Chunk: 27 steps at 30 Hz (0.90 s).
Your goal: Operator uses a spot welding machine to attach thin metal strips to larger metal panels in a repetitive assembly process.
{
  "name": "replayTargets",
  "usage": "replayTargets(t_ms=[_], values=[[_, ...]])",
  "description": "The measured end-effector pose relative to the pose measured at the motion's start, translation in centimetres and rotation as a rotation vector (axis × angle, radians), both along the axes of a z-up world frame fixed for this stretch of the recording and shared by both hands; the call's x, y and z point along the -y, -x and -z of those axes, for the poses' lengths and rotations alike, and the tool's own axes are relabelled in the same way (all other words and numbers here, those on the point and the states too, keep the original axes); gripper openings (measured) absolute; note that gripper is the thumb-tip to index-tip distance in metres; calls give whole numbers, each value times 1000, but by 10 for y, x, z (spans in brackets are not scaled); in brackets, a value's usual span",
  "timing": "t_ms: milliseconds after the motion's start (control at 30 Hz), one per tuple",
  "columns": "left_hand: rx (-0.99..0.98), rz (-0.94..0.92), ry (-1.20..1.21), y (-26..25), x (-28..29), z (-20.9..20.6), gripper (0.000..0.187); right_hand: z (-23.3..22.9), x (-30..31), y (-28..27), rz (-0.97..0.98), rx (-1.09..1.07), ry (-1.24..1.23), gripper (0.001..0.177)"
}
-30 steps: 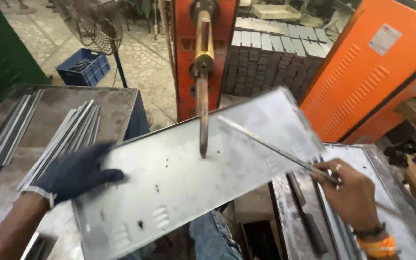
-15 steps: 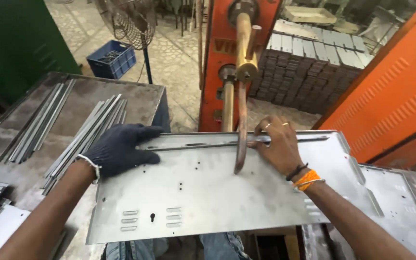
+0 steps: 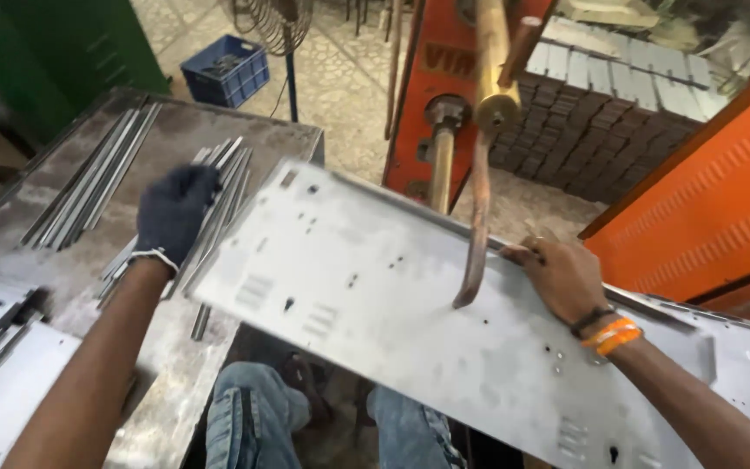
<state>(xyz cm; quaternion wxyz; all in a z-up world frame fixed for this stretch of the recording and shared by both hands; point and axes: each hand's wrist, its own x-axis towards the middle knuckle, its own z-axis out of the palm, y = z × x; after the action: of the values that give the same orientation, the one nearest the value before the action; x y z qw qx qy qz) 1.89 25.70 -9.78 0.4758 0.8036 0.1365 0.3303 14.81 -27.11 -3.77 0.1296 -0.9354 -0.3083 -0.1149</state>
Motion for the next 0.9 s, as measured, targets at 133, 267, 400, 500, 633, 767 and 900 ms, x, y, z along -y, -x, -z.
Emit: replayTargets(t_ms=[133,267,400,500,633,767,900], values=[[-404,-199,-516,36,-35,121,31,8,9,15,146,-40,-18,29],[-846,-336,-556,74,-30,191,23,-3,14,38,235,-172,-151,35],[-974,-384,-545,95,-23,235,33,3,18,46,204,-163,-171,36],[-975,-385,-517,96,-26,266,45,5,16,45,216,-85,-120,36],[-914,-313,-615,92,-39,277,25,0,6,49,308,-180,-107,35],[-1139,-213,-534,79,-28,228,24,8,16,44,222,-72,-142,33],[-1151,-115,-574,89,-40,216,29,8,16,41,179,-81,-154,31]])
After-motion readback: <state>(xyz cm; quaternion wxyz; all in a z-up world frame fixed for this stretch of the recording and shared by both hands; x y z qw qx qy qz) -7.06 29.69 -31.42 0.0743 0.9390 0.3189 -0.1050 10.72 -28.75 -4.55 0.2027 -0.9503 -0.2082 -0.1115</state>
